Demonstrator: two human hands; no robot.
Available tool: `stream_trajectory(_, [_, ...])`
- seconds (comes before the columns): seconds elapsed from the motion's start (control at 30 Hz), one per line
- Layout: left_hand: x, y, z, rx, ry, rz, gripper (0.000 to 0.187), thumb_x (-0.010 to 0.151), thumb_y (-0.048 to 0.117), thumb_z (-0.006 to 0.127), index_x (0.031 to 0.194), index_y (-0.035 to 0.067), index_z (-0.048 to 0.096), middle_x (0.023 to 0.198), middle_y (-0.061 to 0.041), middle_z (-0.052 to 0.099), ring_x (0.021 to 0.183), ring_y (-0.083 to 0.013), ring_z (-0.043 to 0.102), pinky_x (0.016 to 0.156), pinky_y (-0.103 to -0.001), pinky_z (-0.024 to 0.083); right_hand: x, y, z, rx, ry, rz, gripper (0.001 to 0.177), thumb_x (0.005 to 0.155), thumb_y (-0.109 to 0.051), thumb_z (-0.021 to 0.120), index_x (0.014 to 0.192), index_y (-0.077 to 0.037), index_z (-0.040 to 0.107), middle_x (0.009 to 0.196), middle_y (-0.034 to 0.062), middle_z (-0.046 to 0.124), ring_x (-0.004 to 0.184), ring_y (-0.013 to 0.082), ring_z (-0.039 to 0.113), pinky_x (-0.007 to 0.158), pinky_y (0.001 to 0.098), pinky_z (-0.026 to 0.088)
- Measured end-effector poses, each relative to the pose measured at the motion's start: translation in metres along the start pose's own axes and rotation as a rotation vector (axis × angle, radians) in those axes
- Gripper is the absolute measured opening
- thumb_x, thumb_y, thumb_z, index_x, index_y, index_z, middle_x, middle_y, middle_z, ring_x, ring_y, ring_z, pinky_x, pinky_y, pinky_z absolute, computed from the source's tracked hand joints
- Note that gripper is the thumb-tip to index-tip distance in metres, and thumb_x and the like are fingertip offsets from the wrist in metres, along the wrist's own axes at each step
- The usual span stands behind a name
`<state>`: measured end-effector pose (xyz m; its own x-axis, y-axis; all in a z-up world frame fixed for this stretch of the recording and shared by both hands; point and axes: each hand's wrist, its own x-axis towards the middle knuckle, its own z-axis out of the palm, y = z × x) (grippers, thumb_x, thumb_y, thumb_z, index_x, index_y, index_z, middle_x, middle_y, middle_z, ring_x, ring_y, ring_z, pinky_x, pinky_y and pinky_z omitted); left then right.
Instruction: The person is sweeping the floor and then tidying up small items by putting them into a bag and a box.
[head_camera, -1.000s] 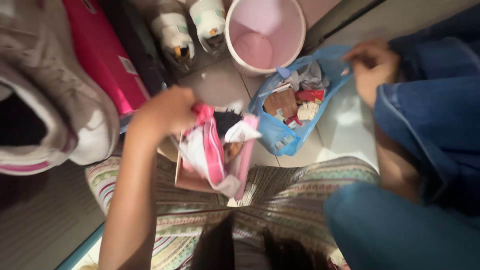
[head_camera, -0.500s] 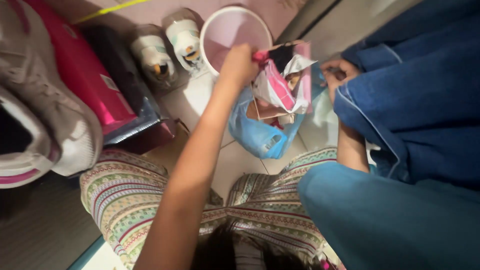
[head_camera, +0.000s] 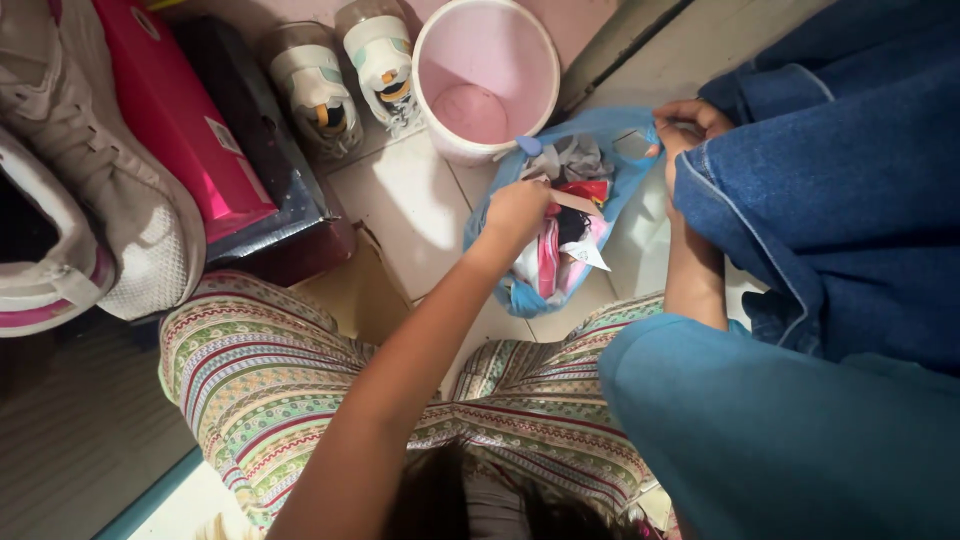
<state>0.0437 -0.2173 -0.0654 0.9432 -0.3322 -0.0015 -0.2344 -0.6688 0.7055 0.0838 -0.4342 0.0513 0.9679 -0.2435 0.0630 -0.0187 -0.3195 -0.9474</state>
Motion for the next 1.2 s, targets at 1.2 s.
stream_trajectory(1.2, [-0.116,0.024,-0.226,0.082,0.059,-0.023,0.019,0.072,0.011,0.067,0.091,0.01,0.068,0.068,-0.014,0.067,0.073,-0.0344,0.065,0.09,-0.045,0.042,-0.075,-0.002,0.032,0.403,-0.013,0.069,0.015,0.105,0.006,0.067,0.113,-0.006,0.063,0.1,0.0059,0.063,0.074,0.0101,0.056,0.065,0.0244,0.047])
